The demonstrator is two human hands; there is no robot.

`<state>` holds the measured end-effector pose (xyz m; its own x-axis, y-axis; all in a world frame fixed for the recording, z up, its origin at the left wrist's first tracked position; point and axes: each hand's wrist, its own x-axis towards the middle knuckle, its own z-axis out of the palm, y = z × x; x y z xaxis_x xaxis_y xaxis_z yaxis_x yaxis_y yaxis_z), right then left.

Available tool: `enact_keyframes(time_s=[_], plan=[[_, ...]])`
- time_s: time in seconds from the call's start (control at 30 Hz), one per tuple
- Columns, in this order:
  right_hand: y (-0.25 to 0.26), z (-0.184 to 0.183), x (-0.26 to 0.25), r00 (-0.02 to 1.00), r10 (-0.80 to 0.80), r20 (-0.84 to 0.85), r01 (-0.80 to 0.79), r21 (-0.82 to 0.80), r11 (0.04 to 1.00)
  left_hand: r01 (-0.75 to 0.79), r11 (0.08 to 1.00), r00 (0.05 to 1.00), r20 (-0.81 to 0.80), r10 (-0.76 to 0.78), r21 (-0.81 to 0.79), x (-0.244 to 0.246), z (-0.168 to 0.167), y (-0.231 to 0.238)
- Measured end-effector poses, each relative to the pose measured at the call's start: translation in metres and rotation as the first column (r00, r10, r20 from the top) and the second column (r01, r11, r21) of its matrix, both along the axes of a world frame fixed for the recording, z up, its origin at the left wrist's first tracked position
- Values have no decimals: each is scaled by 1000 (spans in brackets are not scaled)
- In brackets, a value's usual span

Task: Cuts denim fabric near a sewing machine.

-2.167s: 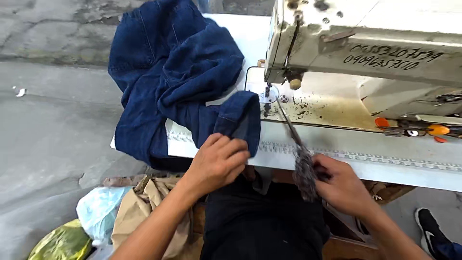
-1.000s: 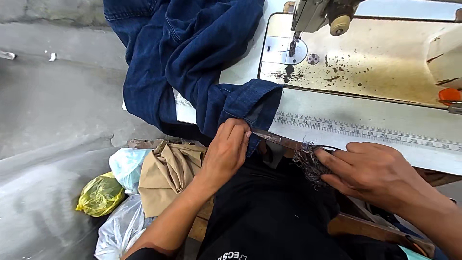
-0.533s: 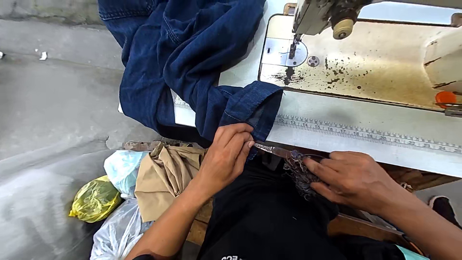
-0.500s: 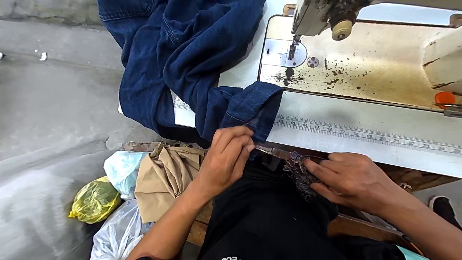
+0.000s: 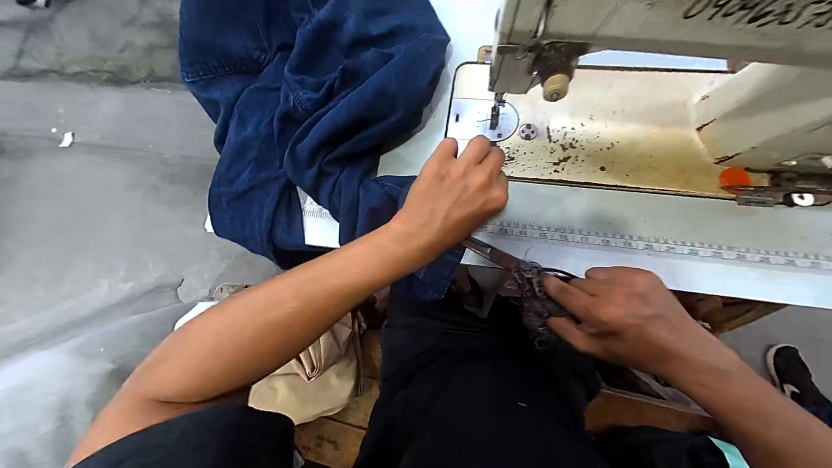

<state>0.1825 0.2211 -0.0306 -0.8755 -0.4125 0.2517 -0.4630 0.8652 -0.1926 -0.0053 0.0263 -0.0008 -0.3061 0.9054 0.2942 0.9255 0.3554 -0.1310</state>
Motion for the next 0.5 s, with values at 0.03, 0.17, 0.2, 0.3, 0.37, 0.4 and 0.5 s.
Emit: enact_keyframes(time_s=[0.03, 0.17, 0.2, 0.3, 0.37, 0.4, 0.5], plan=[[-2, 0, 1, 1000, -7, 15, 7, 7, 1000, 18, 1000, 997, 74, -18, 0, 0, 7, 4], [-3, -4, 1, 999, -16, 44, 18, -35, 999, -12, 887, 911, 370, -181, 462, -16, 41, -30], [-2, -6, 1, 999, -16, 51, 18, -35, 999, 74, 734, 915, 247, -319, 675, -42, 32, -61], [2, -10, 1, 1000, -1, 31, 2, -33, 999, -29, 852, 978, 189, -83, 523, -28, 81, -171], [6, -11, -2, 1000, 16, -6, -16, -38, 999, -364, 790, 927, 271, 258, 494, 41, 83, -152], [8, -10, -3, 999, 24, -22, -25, -42, 999, -350, 870, 919, 307, 247, 347, 63, 66, -146], [12, -1, -9, 998, 33, -52, -35, -37, 999, -160, 981, 945, 271, 184, -110, 102, -8, -134]])
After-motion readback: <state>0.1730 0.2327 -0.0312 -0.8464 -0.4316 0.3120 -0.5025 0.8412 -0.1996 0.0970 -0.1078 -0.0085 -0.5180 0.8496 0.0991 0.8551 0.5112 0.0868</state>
